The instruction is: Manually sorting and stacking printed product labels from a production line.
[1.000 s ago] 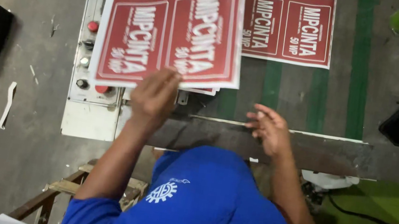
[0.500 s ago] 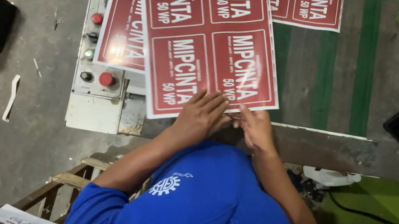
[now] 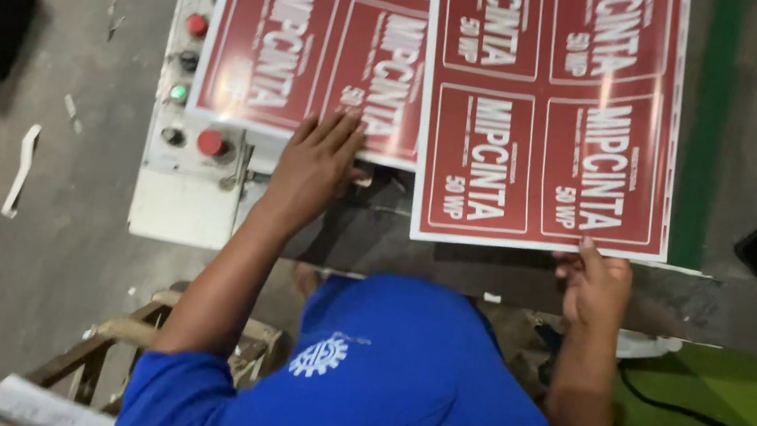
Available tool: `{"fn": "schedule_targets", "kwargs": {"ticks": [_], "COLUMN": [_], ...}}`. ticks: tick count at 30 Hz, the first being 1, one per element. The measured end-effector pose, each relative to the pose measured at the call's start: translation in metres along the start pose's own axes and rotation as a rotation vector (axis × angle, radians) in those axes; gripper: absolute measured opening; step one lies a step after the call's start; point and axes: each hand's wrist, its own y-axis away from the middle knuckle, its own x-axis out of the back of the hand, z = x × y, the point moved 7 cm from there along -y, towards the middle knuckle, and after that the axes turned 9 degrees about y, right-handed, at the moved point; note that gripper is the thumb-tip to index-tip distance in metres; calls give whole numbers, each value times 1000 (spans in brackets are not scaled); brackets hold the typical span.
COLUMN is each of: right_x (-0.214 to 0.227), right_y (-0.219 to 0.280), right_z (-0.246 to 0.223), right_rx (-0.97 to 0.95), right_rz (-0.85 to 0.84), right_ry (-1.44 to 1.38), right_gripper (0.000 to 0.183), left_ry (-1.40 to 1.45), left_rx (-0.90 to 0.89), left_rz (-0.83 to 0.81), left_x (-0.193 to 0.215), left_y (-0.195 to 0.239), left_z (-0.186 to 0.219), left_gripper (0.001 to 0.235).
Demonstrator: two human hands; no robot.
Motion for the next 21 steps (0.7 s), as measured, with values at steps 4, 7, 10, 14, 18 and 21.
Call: {"fn": "schedule_targets", "kwargs": {"ticks": [4,7,10,14,18,21], "right_x": [34,57,60,41,15,-3], "right_y": [-2,-2,1,-8,-46,-99], "right_z": [-3,7,21,33,26,35], "right_rx": [-34,-43,-127,-111,-79,-43], "right_rz": [68,125,155,38,-66,-103], "right_ry": [70,111,163,113,116,78], "right_gripper": [16,15,17,22,29,33], "left_ry": [-2,31,68,76,83,152], "left_rx": [-8,-19,-13,22,-67,15], "left_rz": [-49,-44,-65,-170,-102,-96], "left_x": [3,16,24,26,25,32], "left_y": [-5,-8,-20,-18,-15,-15], "left_z": [-4,-3,-4,-8,-5,-3], "left_gripper": [33,25,15,13,16,20]}}
